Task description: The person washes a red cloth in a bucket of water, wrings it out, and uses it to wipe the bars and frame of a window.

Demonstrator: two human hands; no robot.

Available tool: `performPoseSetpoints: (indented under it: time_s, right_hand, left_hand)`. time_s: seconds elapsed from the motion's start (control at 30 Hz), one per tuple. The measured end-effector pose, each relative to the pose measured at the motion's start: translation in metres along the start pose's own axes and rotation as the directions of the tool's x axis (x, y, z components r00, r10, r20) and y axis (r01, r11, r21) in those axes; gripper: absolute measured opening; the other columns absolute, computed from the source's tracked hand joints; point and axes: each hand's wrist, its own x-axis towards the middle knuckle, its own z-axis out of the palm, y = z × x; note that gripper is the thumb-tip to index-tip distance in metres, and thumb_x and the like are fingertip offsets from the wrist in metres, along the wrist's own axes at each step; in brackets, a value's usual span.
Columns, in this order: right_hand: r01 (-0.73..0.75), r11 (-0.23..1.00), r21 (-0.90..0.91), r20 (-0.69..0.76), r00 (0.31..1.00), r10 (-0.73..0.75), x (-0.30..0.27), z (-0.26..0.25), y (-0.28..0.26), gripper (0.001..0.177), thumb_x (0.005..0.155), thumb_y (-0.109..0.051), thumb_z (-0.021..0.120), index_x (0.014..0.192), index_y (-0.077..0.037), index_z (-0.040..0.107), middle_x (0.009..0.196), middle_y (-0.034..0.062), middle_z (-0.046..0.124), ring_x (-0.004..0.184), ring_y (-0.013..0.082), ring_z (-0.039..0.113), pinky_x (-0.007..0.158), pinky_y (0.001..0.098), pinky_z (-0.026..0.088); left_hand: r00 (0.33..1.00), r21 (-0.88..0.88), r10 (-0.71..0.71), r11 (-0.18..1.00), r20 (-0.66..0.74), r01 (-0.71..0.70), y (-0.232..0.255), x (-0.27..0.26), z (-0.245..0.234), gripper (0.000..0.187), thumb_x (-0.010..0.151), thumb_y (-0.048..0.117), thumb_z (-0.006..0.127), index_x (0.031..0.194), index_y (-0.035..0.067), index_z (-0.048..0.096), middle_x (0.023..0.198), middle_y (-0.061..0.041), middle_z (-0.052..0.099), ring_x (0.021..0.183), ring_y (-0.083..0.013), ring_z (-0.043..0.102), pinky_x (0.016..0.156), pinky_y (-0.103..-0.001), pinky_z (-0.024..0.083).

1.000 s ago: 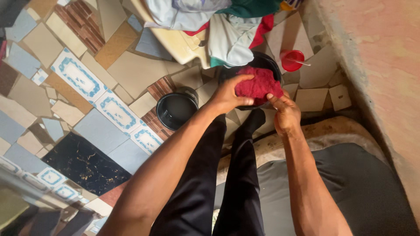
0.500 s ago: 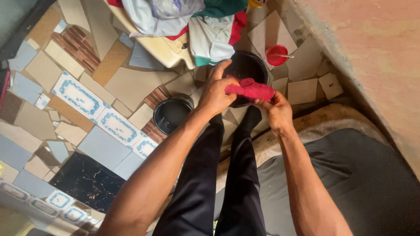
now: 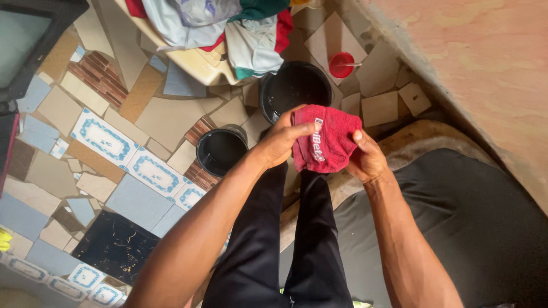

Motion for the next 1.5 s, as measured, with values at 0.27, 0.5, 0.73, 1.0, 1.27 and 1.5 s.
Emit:
performPoseSetpoints:
  time_s: [0.27, 0.5, 0.73, 1.0, 1.27, 1.5]
  right_hand:
    - [0.007, 0.912, -0.410, -0.098, 0.994, -0.052, -0.058, -0.003, -0.014, 0.057, 0.090, 0.004, 0.069, 0.143, -0.005, 0.050, 0.135, 0.0088, 0.064, 0.125, 0.0223, 0.062, 0.111, 0.0420, 0.049]
    - [0.123, 0.965, -0.233, -0.149, 0.976, -0.160, -0.115, -0.004, -0.033, 0.050, 0.095, 0.004, 0.060, 0.144, -0.003, 0.052, 0.137, 0.0124, 0.065, 0.126, 0.0239, 0.063, 0.111, 0.0416, 0.049]
    - [0.308, 0.951, -0.030, -0.188, 0.933, -0.308, -0.191, 0.005, -0.058, 0.060, 0.088, 0.004, 0.063, 0.146, -0.005, 0.049, 0.139, 0.0109, 0.064, 0.132, 0.0268, 0.058, 0.114, 0.0435, 0.046]
    - [0.440, 0.886, 0.145, -0.231, 0.886, -0.402, -0.247, 0.070, -0.093, 0.051, 0.093, -0.001, 0.063, 0.142, -0.002, 0.051, 0.134, 0.0152, 0.062, 0.124, 0.0315, 0.061, 0.109, 0.0516, 0.048]
    - [0.699, 0.669, 0.253, -0.139, 0.710, -0.690, -0.325, 0.139, -0.184, 0.048, 0.101, -0.018, 0.059, 0.146, -0.001, 0.051, 0.145, 0.0139, 0.059, 0.135, 0.0311, 0.056, 0.119, 0.0533, 0.041]
    - [0.867, 0.434, 0.246, 0.017, 0.444, -0.896, -0.408, 0.248, -0.242, 0.069, 0.094, -0.036, 0.070, 0.150, -0.002, 0.049, 0.151, 0.0140, 0.056, 0.142, 0.0350, 0.051, 0.124, 0.0573, 0.035]
  left_hand:
    - [0.990, 0.419, -0.073, 0.900, -0.122, 0.118, -0.027, -0.014, 0.047, 0.055, 0.085, -0.006, 0.072, 0.136, 0.000, 0.052, 0.116, -0.009, 0.069, 0.106, -0.0165, 0.067, 0.095, -0.033, 0.056]
    - [0.981, 0.384, -0.081, 0.912, -0.175, 0.144, -0.051, -0.009, 0.096, 0.047, 0.086, -0.007, 0.069, 0.131, -0.001, 0.059, 0.117, -0.009, 0.071, 0.105, -0.0172, 0.069, 0.094, -0.033, 0.058]
    - [0.988, 0.314, -0.084, 0.942, -0.128, 0.120, -0.075, -0.015, 0.165, 0.042, 0.089, 0.002, 0.070, 0.130, 0.003, 0.059, 0.118, -0.009, 0.071, 0.108, -0.0173, 0.070, 0.096, -0.033, 0.057]
    - [0.999, -0.058, 0.009, 0.998, -0.044, -0.011, -0.065, -0.004, 0.260, 0.037, 0.105, 0.033, 0.053, 0.130, 0.006, 0.059, 0.120, -0.011, 0.070, 0.111, -0.0232, 0.067, 0.100, -0.041, 0.055]
    - [0.934, -0.018, 0.172, 0.984, 0.312, -0.175, 0.020, -0.007, 0.392, 0.056, 0.108, 0.051, 0.046, 0.141, 0.007, 0.053, 0.145, -0.019, 0.057, 0.131, -0.0322, 0.058, 0.109, -0.045, 0.049]
    - [0.711, -0.095, 0.304, 0.943, 0.634, -0.319, 0.135, -0.048, 0.530, 0.067, 0.105, 0.061, 0.041, 0.146, 0.009, 0.052, 0.154, -0.016, 0.054, 0.139, -0.0320, 0.054, 0.111, -0.047, 0.050]
